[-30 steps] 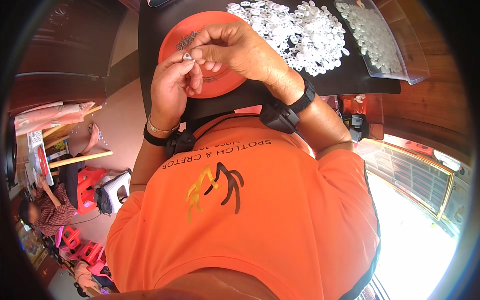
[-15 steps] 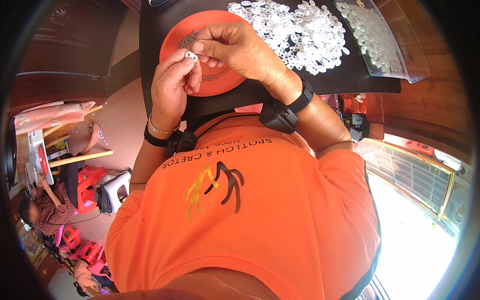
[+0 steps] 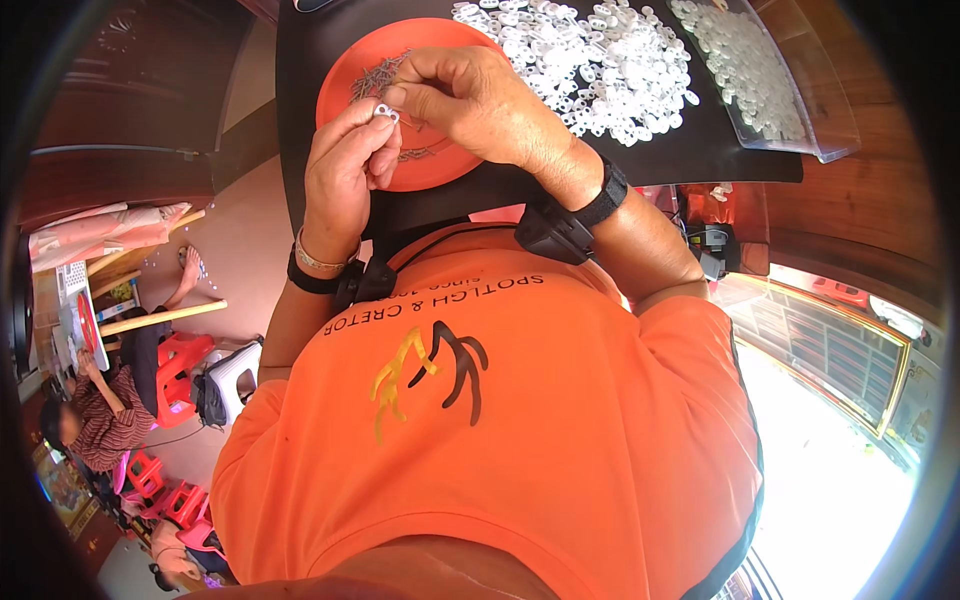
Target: Manually assembling small white plastic connector pieces by inserting metal pins into them.
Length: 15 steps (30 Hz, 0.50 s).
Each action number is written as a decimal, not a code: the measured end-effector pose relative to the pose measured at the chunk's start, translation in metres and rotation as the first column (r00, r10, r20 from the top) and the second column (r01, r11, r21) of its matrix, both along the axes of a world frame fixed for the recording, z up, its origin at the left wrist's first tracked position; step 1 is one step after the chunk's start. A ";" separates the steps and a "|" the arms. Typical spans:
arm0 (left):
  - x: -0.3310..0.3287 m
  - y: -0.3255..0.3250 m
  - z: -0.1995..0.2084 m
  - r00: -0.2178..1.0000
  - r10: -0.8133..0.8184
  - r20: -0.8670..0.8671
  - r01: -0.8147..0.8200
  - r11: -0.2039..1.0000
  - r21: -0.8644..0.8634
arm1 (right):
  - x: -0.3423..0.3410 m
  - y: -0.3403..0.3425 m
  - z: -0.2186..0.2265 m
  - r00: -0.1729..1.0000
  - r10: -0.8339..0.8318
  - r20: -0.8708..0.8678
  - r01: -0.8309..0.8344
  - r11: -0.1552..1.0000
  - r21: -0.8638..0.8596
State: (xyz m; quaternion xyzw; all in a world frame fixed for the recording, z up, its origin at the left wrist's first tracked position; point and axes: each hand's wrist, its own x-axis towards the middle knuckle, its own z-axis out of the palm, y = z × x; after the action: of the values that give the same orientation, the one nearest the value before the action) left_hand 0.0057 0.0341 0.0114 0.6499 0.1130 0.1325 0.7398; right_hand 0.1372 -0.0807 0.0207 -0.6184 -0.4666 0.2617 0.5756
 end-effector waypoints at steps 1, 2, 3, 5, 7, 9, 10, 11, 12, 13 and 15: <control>0.000 -0.001 0.000 1.000 -0.001 -0.001 0.001 1.000 -0.001 | -0.001 -0.001 0.002 1.000 -0.001 -0.001 0.001 1.000 -0.001; 0.000 -0.002 0.000 1.000 0.004 -0.009 -0.005 1.000 -0.016 | -0.002 -0.001 0.005 0.997 -0.022 0.070 0.025 0.999 -0.043; 0.000 -0.002 0.000 1.000 0.009 -0.018 -0.010 0.999 -0.030 | -0.003 -0.001 0.006 0.989 -0.041 0.141 0.053 0.995 -0.082; 0.000 -0.002 -0.004 1.000 0.002 -0.006 -0.002 0.999 -0.051 | -0.004 -0.002 0.006 0.979 -0.048 0.196 0.066 0.994 -0.085; 0.000 -0.001 -0.005 1.000 -0.013 0.008 0.013 0.997 -0.071 | -0.005 -0.002 0.004 0.966 -0.063 0.253 0.088 0.992 -0.087; 0.000 -0.002 -0.004 1.000 0.006 0.011 -0.006 0.998 -0.057 | -0.005 -0.002 -0.002 0.957 -0.045 0.287 0.047 0.999 0.001; 0.000 -0.001 -0.006 1.000 0.001 0.017 0.000 0.999 -0.051 | -0.006 -0.003 -0.004 0.960 -0.049 0.276 0.047 0.999 0.016; -0.001 -0.001 -0.005 1.000 -0.011 0.020 0.012 0.999 -0.053 | -0.004 -0.005 -0.002 0.958 -0.060 0.279 0.058 0.998 0.014; -0.001 -0.002 -0.004 1.000 0.023 0.009 -0.022 0.998 -0.055 | -0.002 -0.007 0.000 0.959 -0.032 0.280 0.046 0.998 -0.043; 0.000 -0.003 -0.003 0.998 0.056 -0.002 -0.056 0.997 -0.057 | 0.001 -0.009 0.004 0.960 -0.005 0.279 0.034 0.995 -0.099; 0.000 -0.001 -0.002 0.997 0.061 0.042 -0.059 0.997 -0.043 | 0.010 -0.017 0.014 0.962 -0.205 0.180 0.226 0.968 -0.105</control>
State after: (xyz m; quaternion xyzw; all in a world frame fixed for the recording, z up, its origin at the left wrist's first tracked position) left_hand 0.0054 0.0334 0.0089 0.6278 0.1191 0.1662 0.7511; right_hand 0.1476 -0.0973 0.0344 -0.7201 -0.4259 0.1732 0.5196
